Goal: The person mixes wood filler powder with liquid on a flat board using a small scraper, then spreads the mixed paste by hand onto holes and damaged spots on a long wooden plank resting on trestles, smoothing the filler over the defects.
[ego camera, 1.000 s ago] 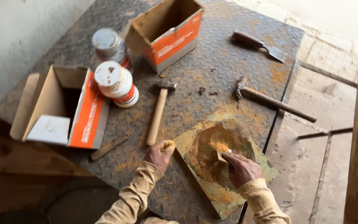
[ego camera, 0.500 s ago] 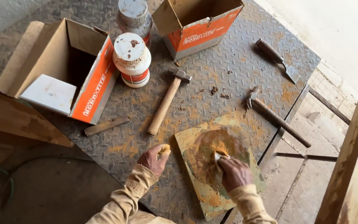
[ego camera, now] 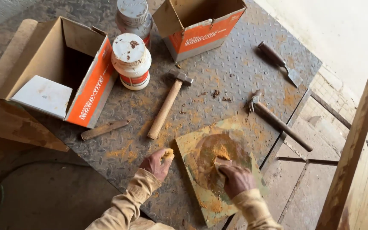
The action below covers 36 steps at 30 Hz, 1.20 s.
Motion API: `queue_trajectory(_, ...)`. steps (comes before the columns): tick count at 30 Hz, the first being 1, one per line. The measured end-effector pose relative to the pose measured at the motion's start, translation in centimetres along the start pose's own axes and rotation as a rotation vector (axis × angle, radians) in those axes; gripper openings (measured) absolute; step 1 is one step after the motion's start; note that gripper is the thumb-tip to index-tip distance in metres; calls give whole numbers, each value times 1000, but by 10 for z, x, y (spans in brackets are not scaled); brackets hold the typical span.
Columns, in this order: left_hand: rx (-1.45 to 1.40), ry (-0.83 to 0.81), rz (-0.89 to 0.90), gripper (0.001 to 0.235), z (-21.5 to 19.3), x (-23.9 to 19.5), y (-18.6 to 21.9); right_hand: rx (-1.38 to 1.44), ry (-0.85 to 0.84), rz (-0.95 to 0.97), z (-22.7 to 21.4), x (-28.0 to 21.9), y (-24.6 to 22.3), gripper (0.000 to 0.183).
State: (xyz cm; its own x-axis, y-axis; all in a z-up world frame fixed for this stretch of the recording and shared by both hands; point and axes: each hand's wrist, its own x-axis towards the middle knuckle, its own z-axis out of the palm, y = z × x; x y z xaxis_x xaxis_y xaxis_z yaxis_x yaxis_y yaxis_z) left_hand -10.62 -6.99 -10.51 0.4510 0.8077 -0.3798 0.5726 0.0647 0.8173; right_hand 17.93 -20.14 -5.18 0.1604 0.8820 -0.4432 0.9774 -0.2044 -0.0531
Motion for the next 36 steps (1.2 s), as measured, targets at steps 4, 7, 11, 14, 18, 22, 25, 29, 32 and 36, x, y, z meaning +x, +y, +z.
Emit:
queue_trajectory(4, -3, 24, 39, 30, 3, 5, -2, 120, -31, 172, -41, 3, -5, 35)
queue_trajectory(7, 26, -26, -50, 32, 1, 2, 4, 170, 284, 57, -30, 9, -6, 38)
queue_trajectory(11, 3, 7, 26, 32, -2, 1, 8, -18, 37, 63, -14, 5, -13, 27)
queue_trajectory(14, -30, 40, 38, 32, -1, 3, 0, 74, -34, 116, -19, -3, -3, 30)
queue_trajectory(18, -76, 79, 90, 34, 1, 1, -7, 293, 134, 121, -12, -4, 19, 26)
queue_trajectory(22, -46, 6, -17, 33, -4, -3, -1, 126, -139, 204, -19, -5, 1, 28)
queue_trajectory(25, -45, 26, 72, 32, 0, -3, -5, 132, 4, 242, -18, 3, 4, 36)
queue_trajectory(29, -28, 39, 64, 31, 1, -6, -6, 89, -27, 344, -50, 1, -12, 29)
queue_trajectory(32, -12, 27, 53, 31, 2, -8, -4, -34, 139, 133, -5, 0, -9, 32)
queue_trajectory(36, -67, 43, 25, 32, 4, -12, -1, -152, 545, -130, 79, -16, -1, 27)
